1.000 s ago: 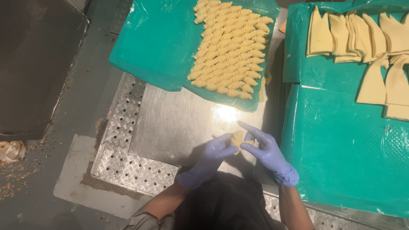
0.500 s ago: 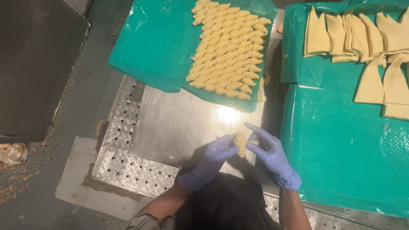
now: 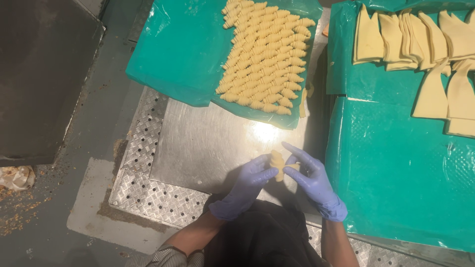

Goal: Rolling triangular pieces of dough into croissant shapes.

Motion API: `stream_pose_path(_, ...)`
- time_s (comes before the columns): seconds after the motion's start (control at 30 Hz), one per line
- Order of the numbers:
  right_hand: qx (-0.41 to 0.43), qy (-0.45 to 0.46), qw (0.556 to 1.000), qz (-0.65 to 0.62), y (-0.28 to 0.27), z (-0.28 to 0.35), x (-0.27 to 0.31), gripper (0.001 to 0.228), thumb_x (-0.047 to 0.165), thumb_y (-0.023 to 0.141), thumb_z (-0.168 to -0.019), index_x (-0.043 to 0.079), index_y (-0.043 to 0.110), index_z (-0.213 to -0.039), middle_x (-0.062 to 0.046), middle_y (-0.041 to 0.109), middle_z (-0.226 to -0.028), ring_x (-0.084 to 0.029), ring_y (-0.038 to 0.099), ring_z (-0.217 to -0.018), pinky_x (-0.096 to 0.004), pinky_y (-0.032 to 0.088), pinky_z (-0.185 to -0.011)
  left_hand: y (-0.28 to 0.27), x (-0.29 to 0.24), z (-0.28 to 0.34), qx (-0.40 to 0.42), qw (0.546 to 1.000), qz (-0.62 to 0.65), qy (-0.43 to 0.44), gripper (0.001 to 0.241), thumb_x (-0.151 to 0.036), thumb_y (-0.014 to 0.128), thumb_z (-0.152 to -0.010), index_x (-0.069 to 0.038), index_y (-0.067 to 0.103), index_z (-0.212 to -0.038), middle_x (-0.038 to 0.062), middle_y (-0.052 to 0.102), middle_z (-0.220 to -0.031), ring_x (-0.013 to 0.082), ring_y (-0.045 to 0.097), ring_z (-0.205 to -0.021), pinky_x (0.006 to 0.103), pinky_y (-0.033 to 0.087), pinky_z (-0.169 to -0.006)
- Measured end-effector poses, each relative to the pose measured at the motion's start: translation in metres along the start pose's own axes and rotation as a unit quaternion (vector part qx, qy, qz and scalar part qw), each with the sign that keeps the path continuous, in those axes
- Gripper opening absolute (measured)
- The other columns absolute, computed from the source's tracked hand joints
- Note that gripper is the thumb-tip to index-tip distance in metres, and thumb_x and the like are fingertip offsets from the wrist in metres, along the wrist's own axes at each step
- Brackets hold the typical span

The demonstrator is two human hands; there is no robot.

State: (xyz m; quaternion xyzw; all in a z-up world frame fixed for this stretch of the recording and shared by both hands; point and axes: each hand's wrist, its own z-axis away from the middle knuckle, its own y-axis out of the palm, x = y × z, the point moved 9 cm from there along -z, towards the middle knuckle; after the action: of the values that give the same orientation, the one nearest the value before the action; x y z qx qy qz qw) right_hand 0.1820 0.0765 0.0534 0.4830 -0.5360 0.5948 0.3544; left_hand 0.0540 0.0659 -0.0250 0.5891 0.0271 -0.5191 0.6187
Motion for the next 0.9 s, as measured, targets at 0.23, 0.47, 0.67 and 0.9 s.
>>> stream_pose_path(0.23,-0.027,0.067,0.997,0.001,-0.004,0.004,-0.018,0.06,0.009,0.077,-0.088,0.009,0.061,-0.147,0.003,0.062,-0.085,-0.005,0.05,-0.072,-0.023,0.044,-0.068,0.002,0.0,0.001,-0.009,1.0,-0.026,0.0,0.05,-0.013,0.065,-0.097,0.006,0.053,-0.142,0.01,0.067,-0.122,0.0149,0.062,-0.111,0.0293,0.046,-0.099)
stream_pose_path(0.47,-0.054,0.153,0.981,-0.109,-0.012,0.011,-0.024,0.058,0.007,0.074,-0.086,0.009,0.061,-0.143,0.002,0.062,-0.083,-0.005,0.056,-0.068,-0.023,0.049,-0.059,0.01,-0.001,-0.002,-0.029,0.999,-0.037,-0.017,0.052,-0.013,0.065,-0.094,0.002,0.051,-0.142,0.009,0.068,-0.124,0.0151,0.063,-0.114,0.029,0.046,-0.101)
stream_pose_path(0.67,-0.07,0.158,0.978,-0.12,-0.025,0.018,-0.03,0.059,0.005,0.073,-0.085,0.008,0.061,-0.142,0.001,0.062,-0.082,-0.008,0.056,-0.069,-0.026,0.049,-0.06,0.025,0.012,-0.011,-0.015,0.999,-0.015,-0.024,0.052,-0.011,0.065,-0.096,0.005,0.052,-0.143,0.01,0.067,-0.123,0.0157,0.062,-0.113,0.0298,0.047,-0.101)
stream_pose_path(0.9,-0.09,0.087,0.991,-0.052,-0.064,0.036,-0.05,0.059,0.003,0.075,-0.087,0.006,0.061,-0.144,0.002,0.059,-0.084,-0.008,0.055,-0.08,-0.024,0.048,-0.074,0.046,0.032,-0.029,-0.031,0.998,-0.038,-0.039,0.053,-0.01,0.064,-0.095,0.005,0.052,-0.144,0.01,0.068,-0.125,0.015,0.061,-0.114,0.0293,0.044,-0.1)
